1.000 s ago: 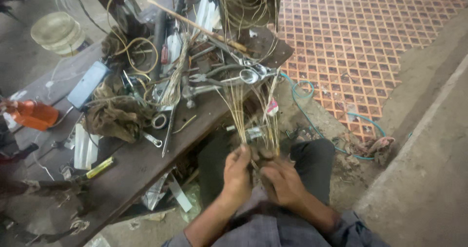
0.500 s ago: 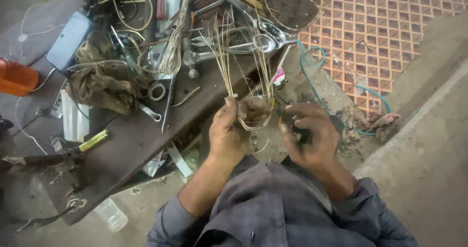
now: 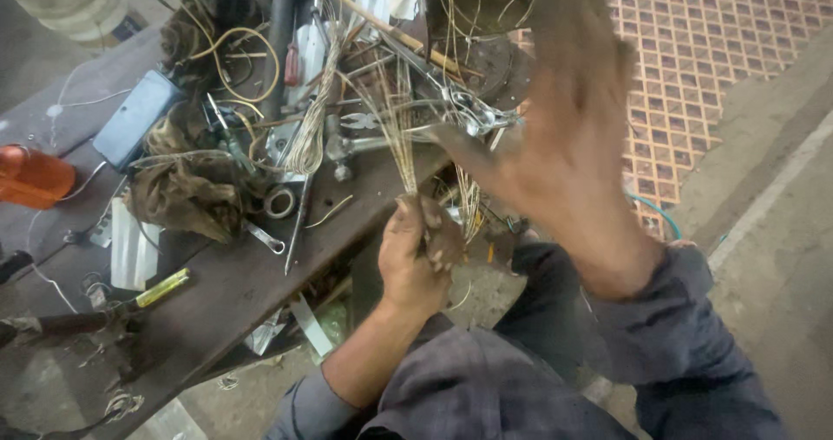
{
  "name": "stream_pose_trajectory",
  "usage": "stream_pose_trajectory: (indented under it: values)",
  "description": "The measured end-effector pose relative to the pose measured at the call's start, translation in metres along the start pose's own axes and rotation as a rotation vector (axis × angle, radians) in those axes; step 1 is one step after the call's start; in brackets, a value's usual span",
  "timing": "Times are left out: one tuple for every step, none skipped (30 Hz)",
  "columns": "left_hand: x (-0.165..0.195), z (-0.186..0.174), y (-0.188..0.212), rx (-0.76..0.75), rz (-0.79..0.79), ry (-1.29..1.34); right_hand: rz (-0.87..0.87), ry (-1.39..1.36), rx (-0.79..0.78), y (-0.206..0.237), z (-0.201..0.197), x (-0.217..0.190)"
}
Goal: The person sits at a workbench holding a bundle of thin wire strands, folding, aligning and gathering the strands together with both hands. They repeatedly fan out and re-gather the bundle, then reach up to a hanging coil of wire to pull more strands and continue gathering the bundle.
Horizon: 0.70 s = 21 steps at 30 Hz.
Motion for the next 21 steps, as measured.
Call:
stream_pose_trajectory:
  values:
    - [-0.002, 0.001, -0.001, 0.024, -0.033, -0.008, -0.012, 0.035, -0.022, -0.011, 0.006, 0.001]
    - [-0.004, 0.000, -0.001, 0.047, -0.067, -0.016, -0.002, 0.076, -0.055, -0.020, 0.012, 0.003]
    - [-0.004, 0.002, -0.002, 0.017, -0.066, -0.017, 0.006, 0.119, -0.087, -0.028, 0.017, 0.005]
    - [-0.005, 0.003, -0.002, -0.010, -0.066, -0.016, 0.066, 0.079, -0.139, -0.033, 0.023, 0.009]
    - [-0.005, 0.003, -0.001, -0.034, -0.070, -0.015, 0.128, 0.037, -0.194, -0.037, 0.030, 0.011]
    - [-0.006, 0.003, 0.000, -0.032, -0.081, -0.034, 0.187, -0.002, -0.249, -0.037, 0.036, 0.013]
    - [-0.006, 0.001, 0.001, -0.030, -0.090, -0.053, 0.151, 0.036, -0.200, -0.038, 0.037, 0.012]
    - [-0.006, 0.000, 0.002, -0.027, -0.100, -0.073, 0.116, 0.072, -0.151, -0.038, 0.038, 0.010]
    - [-0.006, -0.001, 0.002, -0.035, -0.099, -0.077, 0.080, 0.108, -0.102, -0.037, 0.038, 0.009]
    - [-0.006, -0.001, 0.003, -0.042, -0.097, -0.081, 0.097, 0.096, -0.087, -0.035, 0.039, 0.009]
    - [-0.006, -0.001, 0.004, -0.045, -0.096, -0.085, 0.115, 0.082, -0.074, -0.032, 0.039, 0.010]
    - [-0.007, -0.001, 0.006, -0.054, -0.090, -0.100, 0.134, 0.068, -0.061, -0.030, 0.039, 0.009]
    - [-0.008, 0.000, 0.007, -0.066, -0.085, -0.113, 0.123, 0.053, -0.035, -0.028, 0.038, 0.008]
    - [-0.009, 0.001, 0.009, -0.079, -0.078, -0.127, 0.112, 0.039, -0.009, -0.026, 0.036, 0.007]
    - [-0.010, 0.002, 0.010, -0.080, -0.091, -0.113, 0.102, 0.024, 0.017, -0.024, 0.034, 0.005]
    - [-0.011, 0.003, 0.011, -0.081, -0.107, -0.098, 0.117, 0.024, 0.024, -0.021, 0.031, 0.003]
    - [-0.012, 0.004, 0.012, -0.086, -0.121, -0.082, 0.131, 0.027, 0.033, -0.016, 0.027, 0.001]
    - [-0.011, 0.006, 0.012, -0.094, -0.104, -0.087, 0.145, 0.029, 0.042, -0.012, 0.024, -0.001]
    - [-0.010, 0.008, 0.013, -0.100, -0.089, -0.092, 0.166, 0.011, 0.039, -0.007, 0.021, -0.003]
    - [-0.009, 0.009, 0.013, -0.108, -0.073, -0.099, 0.186, -0.006, 0.039, -0.003, 0.019, -0.004]
    - [-0.008, 0.010, 0.012, -0.075, -0.081, -0.102, 0.206, -0.022, 0.042, 0.001, 0.016, -0.005]
Point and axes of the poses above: each hand's wrist, its own y-axis away from the middle knuckle, its own z-axis out of the palm, x = y × z, the point moved 4 cm from there along -y, towards the middle knuckle, and after that the axes turned 11 degrees about -y, right-handed, at the moved point
